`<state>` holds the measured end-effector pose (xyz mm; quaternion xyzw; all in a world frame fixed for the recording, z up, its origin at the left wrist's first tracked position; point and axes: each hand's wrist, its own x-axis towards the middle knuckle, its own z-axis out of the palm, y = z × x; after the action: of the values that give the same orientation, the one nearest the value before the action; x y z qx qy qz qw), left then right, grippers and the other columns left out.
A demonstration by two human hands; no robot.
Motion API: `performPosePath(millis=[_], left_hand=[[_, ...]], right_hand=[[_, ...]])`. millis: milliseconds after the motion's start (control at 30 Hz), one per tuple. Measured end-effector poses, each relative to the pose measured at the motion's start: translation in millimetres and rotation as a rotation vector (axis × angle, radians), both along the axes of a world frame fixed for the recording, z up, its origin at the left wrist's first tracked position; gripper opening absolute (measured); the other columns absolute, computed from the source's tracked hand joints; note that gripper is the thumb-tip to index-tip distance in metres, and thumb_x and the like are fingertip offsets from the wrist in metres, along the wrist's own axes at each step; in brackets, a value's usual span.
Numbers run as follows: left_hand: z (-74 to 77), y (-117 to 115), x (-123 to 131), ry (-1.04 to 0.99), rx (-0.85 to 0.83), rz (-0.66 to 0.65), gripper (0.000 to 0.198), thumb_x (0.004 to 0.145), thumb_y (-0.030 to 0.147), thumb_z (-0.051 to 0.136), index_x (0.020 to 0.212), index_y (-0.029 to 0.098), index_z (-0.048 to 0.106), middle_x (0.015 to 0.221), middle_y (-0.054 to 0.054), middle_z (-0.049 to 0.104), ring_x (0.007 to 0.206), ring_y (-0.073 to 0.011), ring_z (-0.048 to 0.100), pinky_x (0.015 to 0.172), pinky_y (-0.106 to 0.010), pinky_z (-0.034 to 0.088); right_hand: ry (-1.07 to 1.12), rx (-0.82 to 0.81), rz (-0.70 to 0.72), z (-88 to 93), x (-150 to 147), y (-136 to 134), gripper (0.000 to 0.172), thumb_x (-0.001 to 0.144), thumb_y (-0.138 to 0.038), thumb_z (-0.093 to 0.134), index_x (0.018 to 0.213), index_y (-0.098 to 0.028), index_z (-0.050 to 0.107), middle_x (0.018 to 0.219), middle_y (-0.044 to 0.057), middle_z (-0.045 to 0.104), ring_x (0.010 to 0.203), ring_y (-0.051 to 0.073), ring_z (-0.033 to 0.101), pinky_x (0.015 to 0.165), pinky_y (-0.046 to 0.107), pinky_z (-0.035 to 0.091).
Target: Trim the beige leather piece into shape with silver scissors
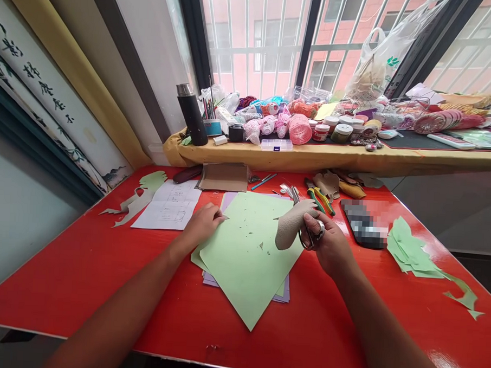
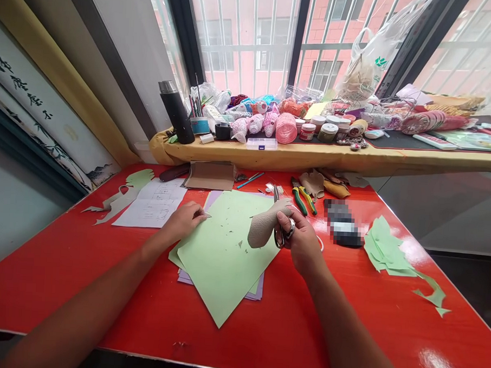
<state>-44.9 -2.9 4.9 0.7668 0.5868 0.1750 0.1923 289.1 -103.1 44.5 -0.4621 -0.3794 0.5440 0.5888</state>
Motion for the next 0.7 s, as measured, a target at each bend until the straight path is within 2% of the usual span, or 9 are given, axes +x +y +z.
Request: performPosePath(millis=[100, 200, 333, 500, 633, 700], left_hand=[[0.4, 1.6, -1.5, -0.004, 0.0, 0.011, 0.014, 0.098, 0.036, 0.059, 0.095, 0.022, 0.063, 0.105, -0.008, 0.067, 0.097, -0.0264, 0.064, 0.085, -0.039, 0.049], [0.7, 2.6, -1.2, -0.01, 0.002, 0.02, 0.018, 0.097, 0.035, 0.061, 0.108, 0.022, 0.065, 0.11, -0.008, 0.068, 0.1, -0.0269, 0.065, 0.086, -0.039, 0.05], [0.5, 2.7, 1.4, -0.015, -0.006, 0.025, 0.01, 0.096, 0.031, 0.06, 0.095, 0.023, 0.065, 0.108, -0.008, 0.07, 0.098, -0.0265, 0.066, 0.085, -0.038, 0.05], [3.0, 1.5, 1.8, -0.047, 0.007, 0.066, 0.011, 0.095, 0.027, 0.059, 0.085, 0.024, 0.061, 0.1, -0.006, 0.071, 0.095, -0.0264, 0.066, 0.083, -0.038, 0.049], [15.5, -9.1, 11.6, -0.099, 0.031, 0.112, 0.013, 0.1, 0.03, 0.056, 0.091, 0.024, 0.064, 0.102, -0.006, 0.074, 0.092, -0.0248, 0.067, 0.081, -0.037, 0.049], [24.3, -19.9, 26.2, -0.171, 0.028, 0.019, 0.014, 0.099, 0.035, 0.062, 0.091, 0.025, 0.067, 0.098, -0.003, 0.076, 0.09, -0.0231, 0.068, 0.077, -0.035, 0.05]], right_hand=[[0.007, -0.004, -0.004, 0.5, 0.1, -0.2, 0.042, 0.078, -0.058, 0.093, 0.082, -0.024, 0.069, 0.058, -0.005, 0.057, 0.048, 0.013, 0.047, 0.045, 0.026, 0.031], [0.012, -0.009, -0.006, 0.9, -0.8, -0.5, 0.043, 0.077, -0.058, 0.095, 0.081, -0.024, 0.069, 0.058, -0.004, 0.058, 0.048, 0.013, 0.047, 0.045, 0.026, 0.034], [0.014, -0.011, -0.01, 0.4, -1.0, -0.1, 0.045, 0.074, -0.058, 0.096, 0.08, -0.023, 0.069, 0.06, -0.005, 0.058, 0.048, 0.012, 0.048, 0.045, 0.025, 0.036], [0.015, -0.018, -0.017, 0.5, 0.6, 0.8, 0.047, 0.072, -0.06, 0.098, 0.081, -0.023, 0.07, 0.059, -0.005, 0.058, 0.047, 0.011, 0.048, 0.044, 0.024, 0.035], [0.018, -0.023, -0.007, -0.5, 1.1, 1.0, 0.046, 0.073, -0.06, 0.097, 0.08, -0.023, 0.07, 0.058, -0.005, 0.058, 0.047, 0.012, 0.048, 0.044, 0.024, 0.035], [0.019, -0.023, -0.006, -1.7, 1.1, 0.9, 0.045, 0.074, -0.059, 0.097, 0.081, -0.024, 0.07, 0.058, -0.005, 0.057, 0.047, 0.011, 0.048, 0.044, 0.024, 0.034]])
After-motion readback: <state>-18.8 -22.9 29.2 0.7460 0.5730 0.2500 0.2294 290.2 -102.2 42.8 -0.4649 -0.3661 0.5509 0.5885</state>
